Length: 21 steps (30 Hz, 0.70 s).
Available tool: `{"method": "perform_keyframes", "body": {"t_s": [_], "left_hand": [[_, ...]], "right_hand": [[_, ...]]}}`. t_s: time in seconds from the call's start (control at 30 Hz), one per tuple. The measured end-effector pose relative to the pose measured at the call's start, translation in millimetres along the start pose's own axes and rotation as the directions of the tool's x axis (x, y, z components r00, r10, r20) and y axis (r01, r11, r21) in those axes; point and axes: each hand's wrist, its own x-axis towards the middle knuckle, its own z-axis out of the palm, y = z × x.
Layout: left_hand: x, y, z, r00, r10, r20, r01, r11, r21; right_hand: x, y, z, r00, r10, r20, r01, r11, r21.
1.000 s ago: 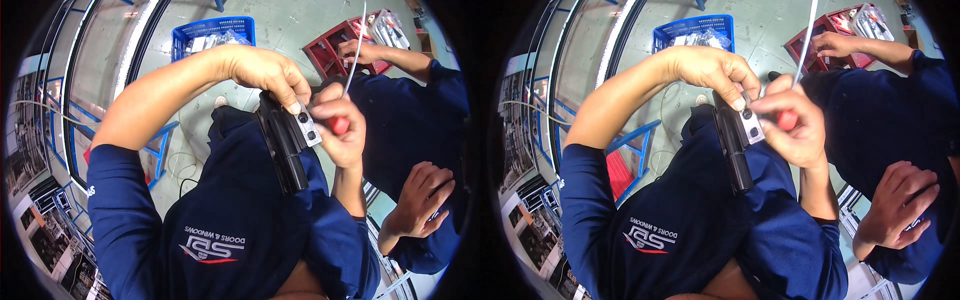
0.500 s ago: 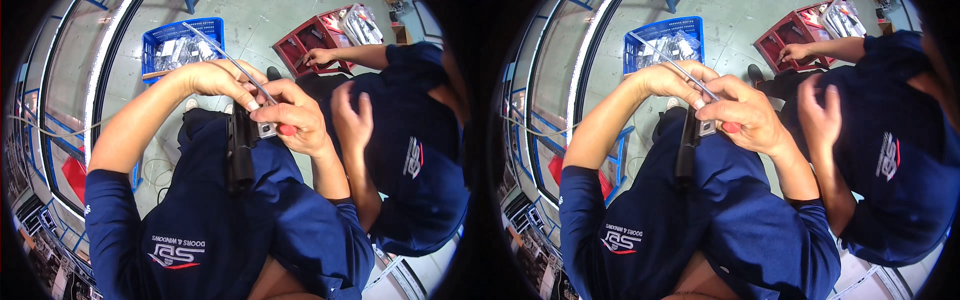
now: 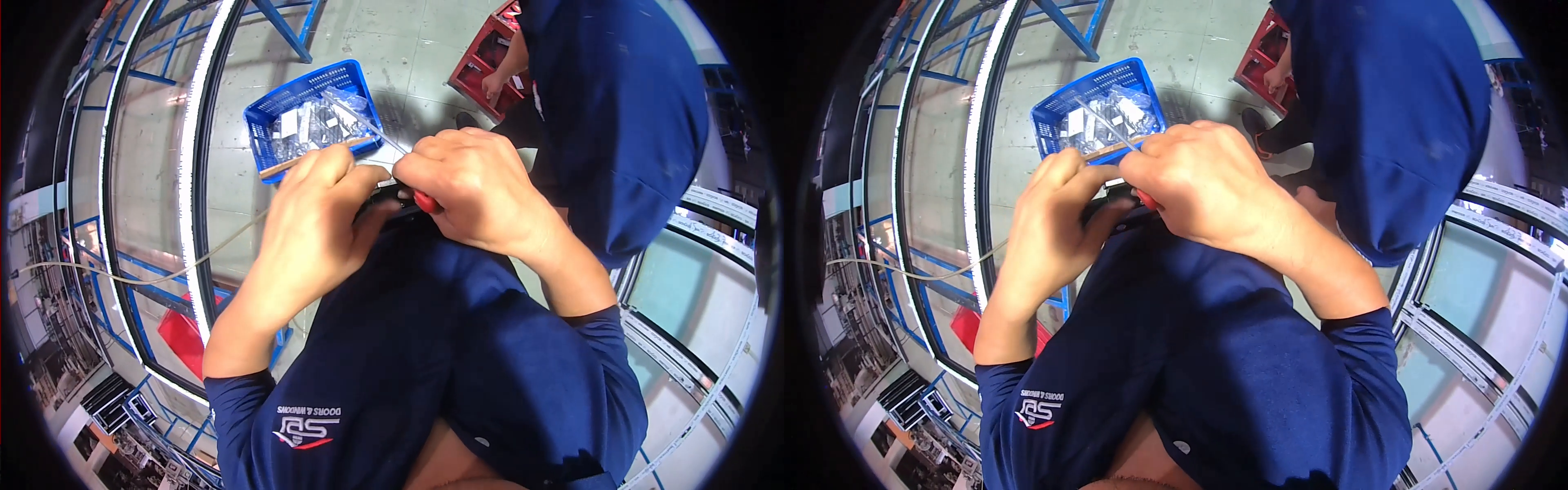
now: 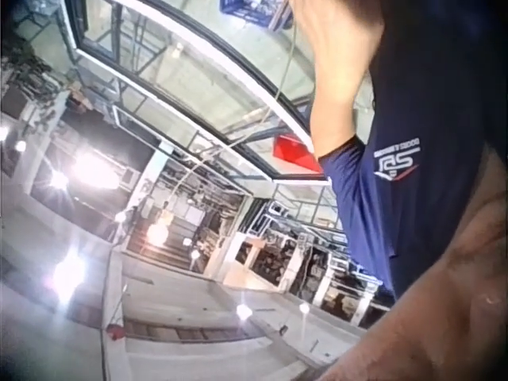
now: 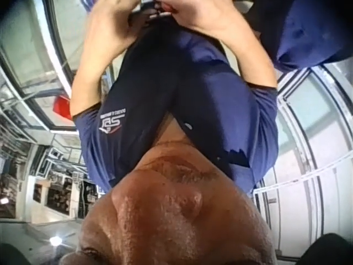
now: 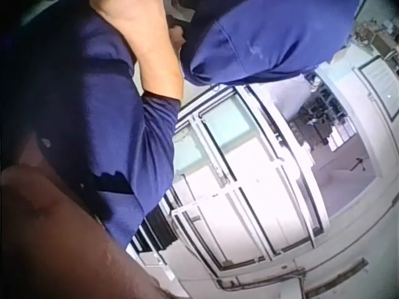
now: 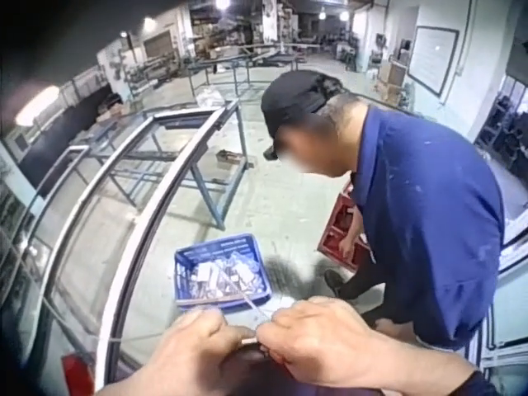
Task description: The person assembles door hinges with a coworker by fitting metal plates, cylindrical components, and screws together by hand and adjusting them with hex wrenches.
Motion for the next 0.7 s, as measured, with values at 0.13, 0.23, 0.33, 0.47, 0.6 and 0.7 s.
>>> {"method": "perform_keyframes", "body": {"t_s": [0.13,0.23,0.33,0.47,0.6,0.7], "left_hand": [[5,-17,17,0.983,-0.159,0.094,0.18,0.939,-0.294],[3,-32,26,0.962,-0.238,0.132,0.272,0.861,-0.43],[-3,-50,39,0.938,-0.305,0.166,0.346,0.776,-0.527],[-10,-60,55,0.864,-0.378,0.332,0.495,0.52,-0.696],[-12,-60,61,0.857,-0.382,0.345,0.504,0.489,-0.711],[-10,-59,60,0.873,-0.358,0.331,0.478,0.495,-0.726]], "right_hand": [[15,4,-8,0.977,0.061,0.206,-0.048,0.997,-0.067],[24,17,-8,0.905,0.215,0.366,-0.256,0.964,0.068],[7,49,12,0.914,0.256,0.316,-0.381,0.811,0.444],[-3,58,28,0.892,0.303,0.335,-0.443,0.736,0.512],[-8,58,36,0.846,0.374,0.38,-0.532,0.638,0.556],[-15,64,44,0.844,0.384,0.375,-0.529,0.478,0.701]]}}
